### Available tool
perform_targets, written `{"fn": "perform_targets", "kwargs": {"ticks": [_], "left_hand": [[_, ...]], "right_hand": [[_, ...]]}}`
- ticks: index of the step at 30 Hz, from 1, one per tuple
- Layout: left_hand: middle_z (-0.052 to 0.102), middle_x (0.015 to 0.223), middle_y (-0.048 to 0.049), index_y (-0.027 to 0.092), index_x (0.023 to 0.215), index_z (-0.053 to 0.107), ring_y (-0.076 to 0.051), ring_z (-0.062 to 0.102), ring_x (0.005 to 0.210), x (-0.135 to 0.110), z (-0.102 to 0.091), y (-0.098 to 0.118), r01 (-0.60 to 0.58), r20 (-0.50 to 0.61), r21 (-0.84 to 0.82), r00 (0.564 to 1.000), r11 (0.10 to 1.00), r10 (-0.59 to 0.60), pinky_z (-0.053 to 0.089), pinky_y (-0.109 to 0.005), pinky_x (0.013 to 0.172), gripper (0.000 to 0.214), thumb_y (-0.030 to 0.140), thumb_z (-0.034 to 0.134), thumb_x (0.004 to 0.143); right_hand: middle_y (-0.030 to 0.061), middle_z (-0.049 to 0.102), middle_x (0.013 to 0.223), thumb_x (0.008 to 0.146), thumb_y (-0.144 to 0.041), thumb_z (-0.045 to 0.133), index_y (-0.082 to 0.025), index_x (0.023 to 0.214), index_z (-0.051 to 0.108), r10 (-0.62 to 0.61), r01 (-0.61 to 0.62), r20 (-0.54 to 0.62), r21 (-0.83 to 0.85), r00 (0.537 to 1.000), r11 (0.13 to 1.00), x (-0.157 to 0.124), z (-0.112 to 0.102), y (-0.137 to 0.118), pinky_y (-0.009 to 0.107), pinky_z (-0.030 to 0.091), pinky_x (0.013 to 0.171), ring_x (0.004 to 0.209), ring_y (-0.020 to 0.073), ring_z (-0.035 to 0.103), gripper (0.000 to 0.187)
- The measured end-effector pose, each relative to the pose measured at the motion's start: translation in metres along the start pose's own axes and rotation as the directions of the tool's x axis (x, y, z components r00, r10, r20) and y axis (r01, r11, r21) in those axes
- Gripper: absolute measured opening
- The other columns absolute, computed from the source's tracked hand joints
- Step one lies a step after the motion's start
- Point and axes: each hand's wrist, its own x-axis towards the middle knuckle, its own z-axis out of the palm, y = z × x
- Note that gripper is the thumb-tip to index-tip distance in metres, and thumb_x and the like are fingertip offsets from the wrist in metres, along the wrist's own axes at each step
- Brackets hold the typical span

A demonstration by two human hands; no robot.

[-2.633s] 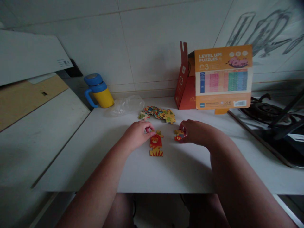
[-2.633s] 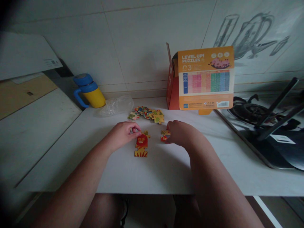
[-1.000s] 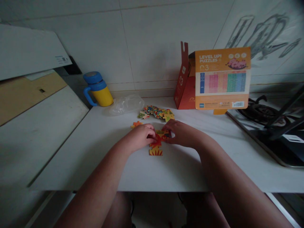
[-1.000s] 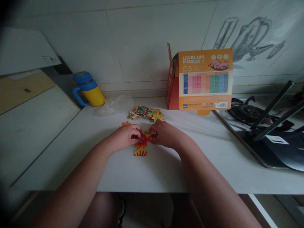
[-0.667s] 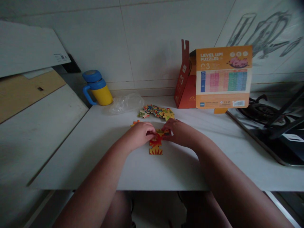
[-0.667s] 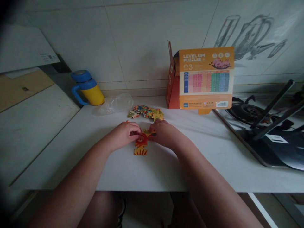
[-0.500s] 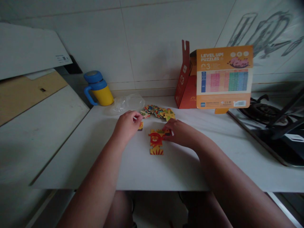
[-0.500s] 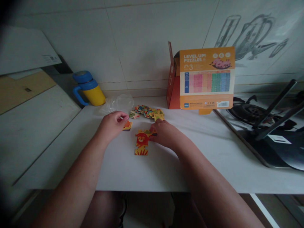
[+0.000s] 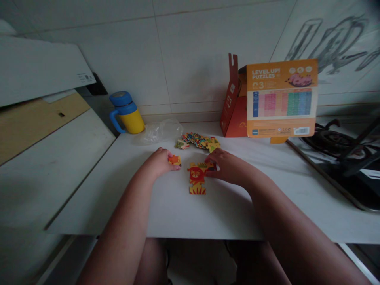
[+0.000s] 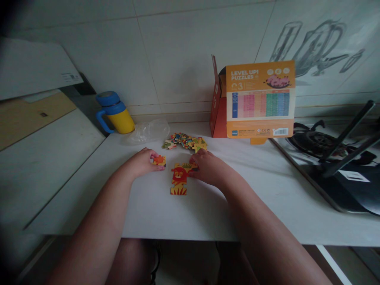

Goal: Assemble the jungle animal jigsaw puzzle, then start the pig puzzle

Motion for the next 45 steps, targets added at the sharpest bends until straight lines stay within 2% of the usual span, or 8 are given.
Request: {"fn": "perform_targets", "kwargs": {"ticks": [5, 8, 14, 18, 24, 28, 34, 45], "left_hand": [[0.071, 0.114, -0.0151, 0.016, 0.102, 0.069, -0.031, 0.070, 0.098, -0.002, -0.001, 0.002, 0.098, -0.017, -0.040, 0.995, 0.994, -0.098, 0.052, -0.034, 0.078, 0.061, 0.049, 0.098, 0.060], [0.073, 0.099, -0.0076, 0.019, 0.100, 0.061, -0.025, 0.069, 0.087, -0.001, 0.003, 0.007, 0.007, -0.080, -0.236, 0.996, 0.972, -0.026, 0.047, -0.031, 0.071, 0.048, 0.036, 0.094, 0.069], [0.071, 0.087, -0.0001, 0.020, 0.104, 0.057, -0.015, 0.068, 0.076, -0.013, 0.012, 0.034, -0.077, 0.119, -0.876, 0.922, 0.476, 0.368, 0.050, -0.027, 0.073, 0.039, 0.033, 0.086, 0.081], [0.073, 0.087, -0.0016, 0.019, 0.108, 0.059, -0.016, 0.070, 0.080, -0.023, 0.014, 0.047, -0.037, 0.172, -0.922, 0.852, 0.385, 0.494, 0.052, -0.029, 0.077, 0.040, 0.038, 0.085, 0.084], [0.072, 0.095, -0.0044, 0.019, 0.106, 0.065, -0.018, 0.067, 0.087, -0.017, 0.015, 0.042, -0.220, 0.034, -0.796, 0.914, 0.564, 0.405, 0.053, -0.032, 0.078, 0.030, 0.039, 0.078, 0.089], [0.072, 0.094, -0.0038, 0.020, 0.099, 0.075, -0.018, 0.062, 0.084, -0.018, 0.011, 0.041, -0.403, 0.050, -0.548, 0.859, 0.733, 0.509, 0.048, -0.030, 0.073, 0.026, 0.040, 0.083, 0.084], [0.070, 0.103, -0.0037, 0.021, 0.101, 0.079, -0.020, 0.064, 0.092, -0.022, 0.009, 0.045, -0.516, 0.169, -0.415, 0.766, 0.749, 0.621, 0.049, -0.031, 0.081, 0.032, 0.034, 0.092, 0.075], [0.071, 0.103, -0.0045, 0.020, 0.095, 0.080, -0.021, 0.068, 0.092, -0.018, 0.021, 0.045, -0.498, 0.197, -0.434, 0.761, 0.751, 0.618, 0.052, -0.030, 0.081, 0.024, 0.019, 0.090, 0.073]], "right_hand": [[0.0154, 0.067, 0.124, 0.091, -0.039, 0.078, -0.020, 0.122, 0.074, -0.019, 0.019, -0.011, 0.007, 1.000, 1.000, 0.001, 0.002, 0.002, 0.040, 0.051, 0.104, 0.117, 0.0299, 0.065, 0.036], [0.0167, 0.065, 0.131, 0.090, -0.038, 0.080, -0.019, 0.123, 0.072, -0.019, 0.023, -0.098, 0.042, 0.995, 0.999, 0.000, 0.001, -0.001, 0.042, 0.050, 0.107, 0.122, 0.0311, 0.064, 0.039], [0.0100, 0.073, 0.120, 0.091, -0.038, 0.077, -0.021, 0.129, 0.064, 0.013, 0.067, -0.159, 0.487, 0.987, 0.871, -0.003, -0.010, -0.020, 0.029, 0.054, 0.075, 0.092, 0.0190, 0.070, 0.043], [0.0019, 0.071, 0.084, 0.093, -0.048, 0.071, -0.020, 0.102, 0.065, -0.041, 0.059, -0.043, 0.613, 0.998, 0.788, -0.004, -0.018, -0.020, 0.025, 0.046, 0.060, 0.070, 0.0147, 0.062, 0.030], [0.0019, 0.074, 0.082, 0.091, -0.045, 0.070, -0.022, 0.101, 0.069, 0.070, -0.145, 0.168, 0.485, 0.983, 0.862, -0.011, -0.034, 0.001, 0.026, 0.045, 0.055, 0.061, 0.0143, 0.061, 0.025], [0.0034, 0.077, 0.086, 0.091, -0.042, 0.069, -0.022, 0.102, 0.071, 0.106, -0.204, 0.260, 0.387, 0.960, 0.899, -0.011, -0.033, 0.007, 0.027, 0.047, 0.056, 0.063, 0.0156, 0.065, 0.023], [0.0041, 0.078, 0.084, 0.092, -0.035, 0.067, -0.021, 0.101, 0.070, 0.048, -0.184, 0.347, 0.372, 0.937, 0.910, -0.005, -0.019, 0.002, 0.026, 0.047, 0.057, 0.065, 0.0166, 0.069, 0.018], [0.0055, 0.080, 0.090, 0.080, -0.028, 0.076, -0.022, 0.091, 0.073, 0.092, -0.103, 0.177, 0.054, 0.980, 0.993, -0.007, -0.017, -0.013, 0.029, 0.043, 0.064, 0.077, 0.0207, 0.070, 0.013]]}}
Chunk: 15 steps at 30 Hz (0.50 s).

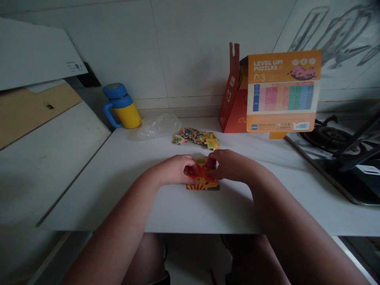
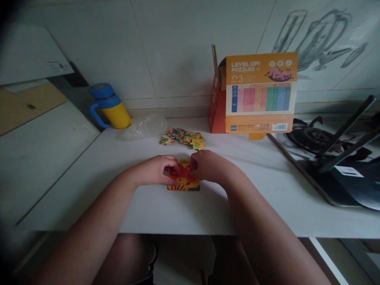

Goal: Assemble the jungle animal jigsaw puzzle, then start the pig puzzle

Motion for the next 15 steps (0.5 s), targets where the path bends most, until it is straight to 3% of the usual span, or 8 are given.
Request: {"fn": "perform_targets", "kwargs": {"ticks": [4, 7, 10, 15], "left_hand": [[0.071, 0.104, -0.0046, 0.020, 0.096, 0.080, -0.020, 0.068, 0.091, -0.001, 0.000, 0.001, -0.002, -0.004, 0.009, 1.000, 1.000, 0.002, 0.052, -0.030, 0.081, 0.025, 0.018, 0.090, 0.073], [0.072, 0.104, -0.0048, 0.020, 0.096, 0.080, -0.019, 0.067, 0.090, -0.001, -0.001, 0.001, -0.015, -0.006, 0.008, 1.000, 1.000, 0.015, 0.052, -0.030, 0.082, 0.024, 0.020, 0.090, 0.075], [0.071, 0.104, -0.0048, 0.019, 0.098, 0.080, -0.019, 0.067, 0.090, -0.001, -0.001, 0.001, -0.019, 0.002, 0.025, 1.000, 1.000, 0.019, 0.051, -0.030, 0.082, 0.024, 0.022, 0.090, 0.076], [0.070, 0.103, -0.0045, 0.020, 0.096, 0.080, -0.020, 0.067, 0.090, -0.001, -0.001, 0.001, -0.013, 0.000, 0.032, 1.000, 0.999, 0.013, 0.050, -0.030, 0.080, 0.024, 0.020, 0.090, 0.074]], "right_hand": [[0.0055, 0.079, 0.088, 0.088, -0.030, 0.073, -0.022, 0.094, 0.073, -0.002, 0.002, -0.006, 0.009, 1.000, 1.000, -0.001, -0.002, 0.002, 0.030, 0.041, 0.064, 0.073, 0.0195, 0.068, 0.009], [0.0054, 0.079, 0.092, 0.094, -0.030, 0.067, -0.023, 0.095, 0.076, 0.021, -0.021, -0.090, 0.004, 0.996, 1.000, -0.001, -0.007, 0.008, 0.030, 0.042, 0.069, 0.077, 0.0202, 0.069, 0.012], [0.0043, 0.080, 0.096, 0.091, -0.028, 0.069, -0.024, 0.095, 0.079, 0.015, -0.021, -0.148, -0.035, 0.989, 0.999, 0.000, -0.008, 0.014, 0.030, 0.043, 0.073, 0.082, 0.0205, 0.069, 0.011], [0.0025, 0.080, 0.090, 0.088, -0.029, 0.072, -0.024, 0.093, 0.079, -0.025, 0.025, 0.014, 0.008, 1.000, 1.000, 0.006, -0.001, 0.014, 0.030, 0.040, 0.067, 0.078, 0.0191, 0.067, 0.010]]}}
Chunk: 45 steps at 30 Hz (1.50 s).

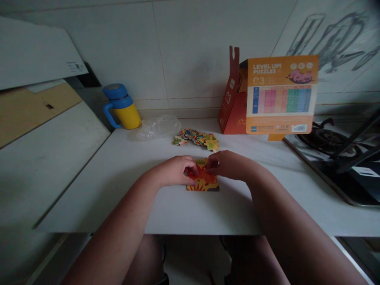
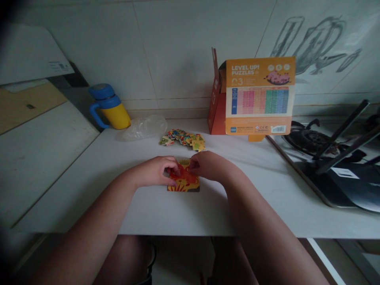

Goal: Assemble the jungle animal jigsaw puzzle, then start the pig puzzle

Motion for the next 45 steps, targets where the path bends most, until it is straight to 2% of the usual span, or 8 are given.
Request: {"fn": "perform_targets", "kwargs": {"ticks": [12, 19, 22, 25, 29, 33, 38, 45], "left_hand": [[0.070, 0.104, -0.0047, 0.021, 0.096, 0.080, -0.021, 0.068, 0.092, -0.001, 0.000, -0.002, -0.004, 0.006, -0.005, 1.000, 1.000, 0.004, 0.051, -0.030, 0.080, 0.025, 0.022, 0.090, 0.074], [0.070, 0.092, -0.0038, 0.018, 0.088, 0.078, -0.018, 0.065, 0.083, 0.002, 0.005, 0.003, -0.089, -0.061, 0.109, 0.994, 0.990, 0.096, 0.049, -0.030, 0.078, 0.005, 0.022, 0.082, 0.087], [0.070, 0.098, -0.0060, 0.019, 0.093, 0.079, -0.021, 0.065, 0.090, 0.005, 0.011, 0.010, -0.146, -0.137, 0.190, 0.975, 0.971, 0.173, 0.049, -0.033, 0.083, 0.015, 0.032, 0.084, 0.090], [0.069, 0.105, -0.0085, 0.019, 0.101, 0.080, -0.026, 0.064, 0.101, 0.007, 0.015, 0.016, -0.184, -0.122, 0.222, 0.969, 0.957, 0.215, 0.050, -0.036, 0.088, 0.032, 0.045, 0.090, 0.084], [0.069, 0.110, -0.0100, 0.020, 0.107, 0.081, -0.029, 0.063, 0.106, 0.008, 0.018, 0.019, -0.159, -0.057, 0.233, 0.983, 0.960, 0.176, 0.050, -0.038, 0.091, 0.040, 0.045, 0.094, 0.077], [0.068, 0.112, -0.0096, 0.022, 0.117, 0.079, -0.030, 0.063, 0.107, 0.009, 0.020, 0.020, -0.143, -0.059, 0.249, 0.985, 0.958, 0.162, 0.051, -0.039, 0.093, 0.049, 0.049, 0.093, 0.078], [0.067, 0.113, -0.0088, 0.025, 0.114, 0.080, -0.030, 0.063, 0.109, 0.010, 0.022, 0.020, -0.132, -0.051, 0.260, 0.987, 0.957, 0.150, 0.050, -0.038, 0.095, 0.043, 0.051, 0.090, 0.081], [0.067, 0.112, -0.0092, 0.024, 0.112, 0.081, -0.030, 0.062, 0.108, 0.011, 0.020, 0.022, -0.119, -0.032, 0.292, 0.990, 0.949, 0.134, 0.050, -0.039, 0.094, 0.044, 0.052, 0.091, 0.080]], "right_hand": [[-0.0005, 0.079, 0.088, 0.083, -0.022, 0.074, -0.024, 0.088, 0.077, -0.029, 0.025, 0.065, 0.058, 0.997, 0.998, -0.002, -0.003, -0.005, 0.028, 0.040, 0.067, 0.080, 0.0180, 0.068, 0.006], [0.0044, 0.080, 0.092, 0.088, -0.029, 0.072, -0.023, 0.093, 0.080, 0.085, -0.087, -0.039, -0.066, 0.996, 0.994, -0.004, -0.007, 0.003, 0.030, 0.042, 0.068, 0.081, 0.0217, 0.070, 0.011], [0.0056, 0.080, 0.092, 0.089, -0.032, 0.072, -0.023, 0.094, 0.080, 0.089, -0.093, -0.043, -0.088, 0.995, 0.992, -0.003, -0.006, 0.005, 0.031, 0.043, 0.068, 0.083, 0.0230, 0.071, 0.013], [0.0070, 0.081, 0.094, 0.090, -0.032, 0.072, -0.023, 0.094, 0.080, 0.083, -0.087, -0.041, -0.114, 0.996, 0.990, -0.002, -0.006, 0.004, 0.031, 0.044, 0.070, 0.085, 0.0242, 0.072, 0.013], [0.0068, 0.081, 0.094, 0.090, -0.033, 0.073, -0.023, 0.093, 0.079, 0.098, -0.099, -0.017, -0.114, 0.995, 0.989, -0.001, -0.006, 0.003, 0.031, 0.044, 0.069, 0.084, 0.0235, 0.071, 0.012], [0.0069, 0.079, 0.089, 0.090, -0.036, 0.074, -0.023, 0.089, 0.077, 0.092, -0.094, -0.021, -0.108, 0.996, 0.990, -0.003, -0.007, 0.003, 0.032, 0.042, 0.066, 0.079, 0.0231, 0.070, 0.014], [0.0049, 0.080, 0.093, 0.089, -0.043, 0.077, -0.023, 0.091, 0.075, 0.081, -0.080, 0.051, -0.024, 0.995, 0.996, -0.008, -0.012, 0.003, 0.031, 0.043, 0.068, 0.083, 0.0228, 0.070, 0.020], [0.0056, 0.079, 0.095, 0.088, -0.043, 0.078, -0.022, 0.092, 0.074, 0.060, -0.057, 0.055, -0.039, 0.997, 0.998, -0.007, -0.010, 0.005, 0.031, 0.042, 0.069, 0.085, 0.0232, 0.070, 0.021]]}}
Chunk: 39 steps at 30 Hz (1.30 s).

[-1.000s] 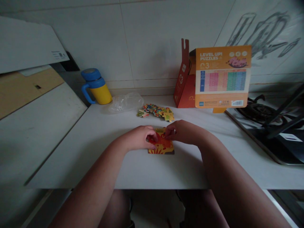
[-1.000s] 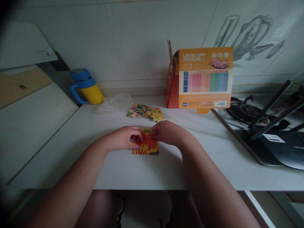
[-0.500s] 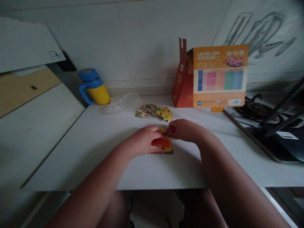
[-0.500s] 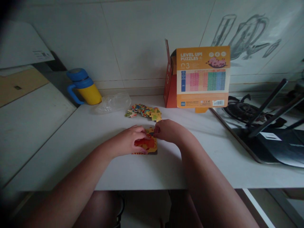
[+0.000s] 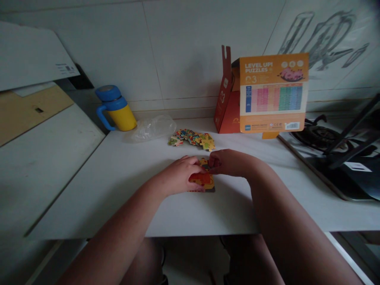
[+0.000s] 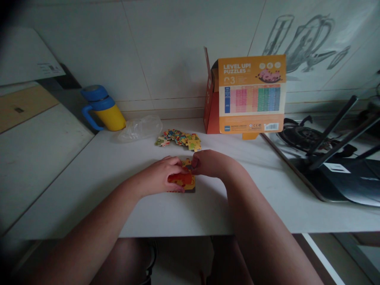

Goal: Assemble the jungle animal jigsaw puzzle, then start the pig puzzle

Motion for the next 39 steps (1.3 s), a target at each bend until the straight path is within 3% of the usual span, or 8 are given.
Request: {"fn": "perform_targets", "kwargs": {"ticks": [4, 8, 13, 20, 24, 29, 39], "left_hand": [[0.068, 0.110, -0.0095, 0.022, 0.110, 0.080, -0.030, 0.063, 0.106, -0.001, 0.000, 0.002, -0.018, -0.017, 0.012, 1.000, 1.000, 0.018, 0.052, -0.039, 0.093, 0.042, 0.050, 0.090, 0.081], [0.070, 0.109, -0.0096, 0.020, 0.111, 0.079, -0.027, 0.065, 0.108, -0.004, 0.000, -0.004, -0.031, -0.102, 0.054, 0.994, 0.998, 0.037, 0.052, -0.040, 0.099, 0.018, 0.032, 0.072, 0.099], [0.069, 0.127, -0.0089, 0.024, 0.121, 0.080, -0.024, 0.065, 0.118, -0.009, -0.001, -0.019, -0.050, -0.094, 0.058, 0.994, 0.997, 0.055, 0.052, -0.040, 0.108, 0.028, 0.015, 0.065, 0.099], [0.070, 0.122, -0.0092, 0.022, 0.112, 0.083, -0.024, 0.067, 0.112, -0.012, -0.004, -0.027, 0.055, -0.164, 0.090, 0.986, 0.994, -0.040, 0.055, -0.038, 0.104, 0.025, 0.013, 0.065, 0.098], [0.071, 0.119, -0.0105, 0.020, 0.107, 0.083, -0.024, 0.068, 0.109, -0.012, -0.005, -0.028, 0.095, -0.217, 0.134, 0.974, 0.986, -0.065, 0.057, -0.038, 0.102, 0.021, 0.012, 0.066, 0.096], [0.071, 0.135, -0.0126, 0.017, 0.107, 0.082, -0.028, 0.066, 0.125, -0.008, -0.001, -0.029, 0.065, -0.194, 0.192, 0.981, 0.979, -0.027, 0.051, -0.042, 0.115, 0.019, 0.012, 0.068, 0.095], [0.073, 0.133, -0.0104, 0.020, 0.116, 0.079, -0.026, 0.068, 0.123, -0.007, 0.003, -0.034, 0.040, -0.159, 0.139, 0.987, 0.990, -0.017, 0.054, -0.040, 0.112, 0.025, 0.011, 0.067, 0.096]], "right_hand": [[0.0054, 0.079, 0.092, 0.090, -0.045, 0.076, -0.023, 0.089, 0.074, -0.013, 0.013, 0.002, -0.020, 1.000, 1.000, -0.001, 0.000, -0.002, 0.031, 0.041, 0.067, 0.083, 0.0224, 0.070, 0.022], [0.0055, 0.080, 0.093, 0.091, -0.043, 0.073, -0.023, 0.093, 0.077, 0.029, -0.029, -0.015, -0.028, 0.999, 0.999, -0.004, -0.003, -0.004, 0.030, 0.043, 0.068, 0.083, 0.0225, 0.071, 0.020], [0.0061, 0.080, 0.100, 0.090, -0.048, 0.074, -0.024, 0.101, 0.077, 0.115, -0.116, -0.070, -0.012, 0.991, 0.993, -0.005, -0.002, -0.001, 0.029, 0.043, 0.067, 0.086, 0.0226, 0.071, 0.026], [0.0090, 0.081, 0.102, 0.101, -0.045, 0.059, -0.022, 0.100, 0.078, 0.106, -0.130, -0.177, -0.128, 0.979, 0.983, -0.001, 0.003, -0.005, 0.030, 0.043, 0.069, 0.089, 0.0239, 0.072, 0.030], [0.0106, 0.082, 0.096, 0.101, -0.046, 0.057, -0.021, 0.096, 0.081, 0.104, -0.135, -0.177, -0.171, 0.979, 0.976, 0.004, 0.007, -0.009, 0.031, 0.042, 0.068, 0.088, 0.0257, 0.074, 0.034], [0.0121, 0.082, 0.088, 0.102, -0.051, 0.051, -0.021, 0.093, 0.085, 0.182, -0.200, -0.167, -0.099, 0.969, 0.975, 0.013, 0.010, -0.016, 0.031, 0.039, 0.062, 0.081, 0.0236, 0.073, 0.047], [0.0132, 0.083, 0.092, 0.094, -0.050, 0.060, -0.021, 0.096, 0.087, 0.240, -0.258, -0.171, -0.096, 0.956, 0.961, 0.024, 0.022, -0.014, 0.031, 0.037, 0.061, 0.082, 0.0238, 0.073, 0.040]]}}
